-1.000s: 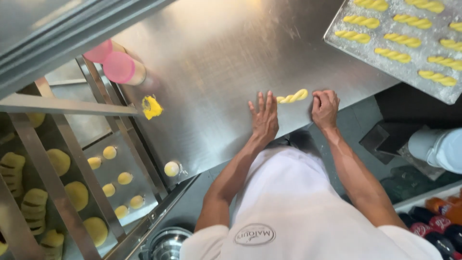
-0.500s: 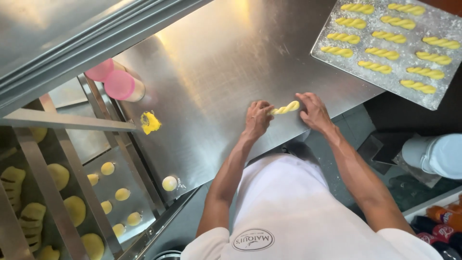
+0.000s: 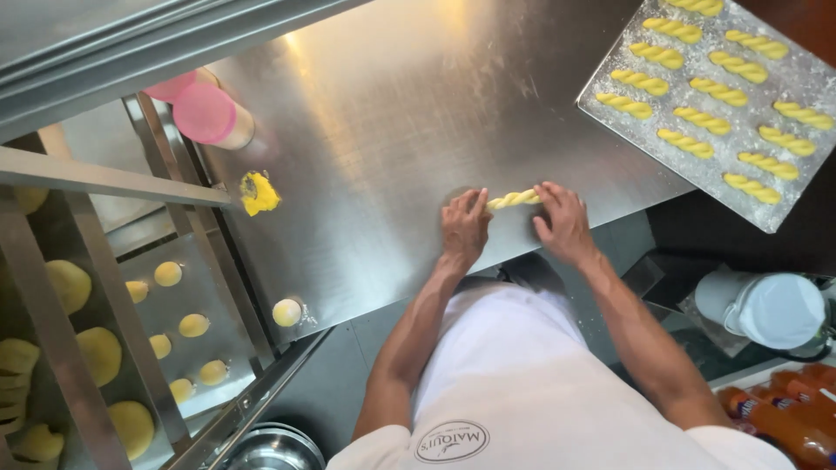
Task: Manually twisting strips of dough into a spiral shape and arranging them on a baking tray in a bakery.
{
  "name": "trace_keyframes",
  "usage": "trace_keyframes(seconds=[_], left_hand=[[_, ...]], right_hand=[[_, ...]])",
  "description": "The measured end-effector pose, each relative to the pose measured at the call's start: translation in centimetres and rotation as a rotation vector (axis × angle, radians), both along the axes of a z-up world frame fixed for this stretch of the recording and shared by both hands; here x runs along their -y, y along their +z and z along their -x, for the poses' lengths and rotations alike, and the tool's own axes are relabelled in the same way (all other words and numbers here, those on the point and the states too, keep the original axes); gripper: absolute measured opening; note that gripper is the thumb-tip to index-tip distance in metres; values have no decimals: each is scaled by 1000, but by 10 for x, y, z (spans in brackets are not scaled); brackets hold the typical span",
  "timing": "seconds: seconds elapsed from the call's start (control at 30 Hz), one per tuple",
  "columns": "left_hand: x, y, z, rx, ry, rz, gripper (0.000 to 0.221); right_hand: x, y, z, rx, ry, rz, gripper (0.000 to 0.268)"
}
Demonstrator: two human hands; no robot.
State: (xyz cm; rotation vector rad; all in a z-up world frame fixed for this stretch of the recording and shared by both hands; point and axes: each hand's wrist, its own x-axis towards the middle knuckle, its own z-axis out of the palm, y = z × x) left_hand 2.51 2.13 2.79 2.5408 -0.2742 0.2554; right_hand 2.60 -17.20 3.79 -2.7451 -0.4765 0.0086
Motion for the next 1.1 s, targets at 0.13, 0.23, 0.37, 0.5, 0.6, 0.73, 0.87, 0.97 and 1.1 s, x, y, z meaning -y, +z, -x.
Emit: trace_keyframes(seconds=[0.13,0.23,0.37,0.5,0.6,0.73,0.87,0.97,1.1], left_hand=[[10,-14,-5,70,81,100,17],[15,-12,-2,114,162,129,12],[34,-14,1,137,334,84,12],[52,-23,1,151,493,32,14],[71,-26,-2,148,639,9,14],[82,-28,-8,145,841,58,15],[77,-31,-29,73,995,142,25],[59,-30,-46,49,989,129,22],[60,5,-60,-41,747,131,28]], right_hand=[[-17,-5,20,190,37,28,50],[-9,-13,6,175,88,22,52],[12,-33,-47,147,224,-16,59],[12,-32,-100,114,404,-81,61],[11,-33,-134,56,546,-92,61],[-2,-41,-167,43,703,-89,59],[-15,-41,-191,40,770,-172,56],[-20,-48,-204,94,688,-266,54],[-1,-53,-199,-50,593,-404,46]])
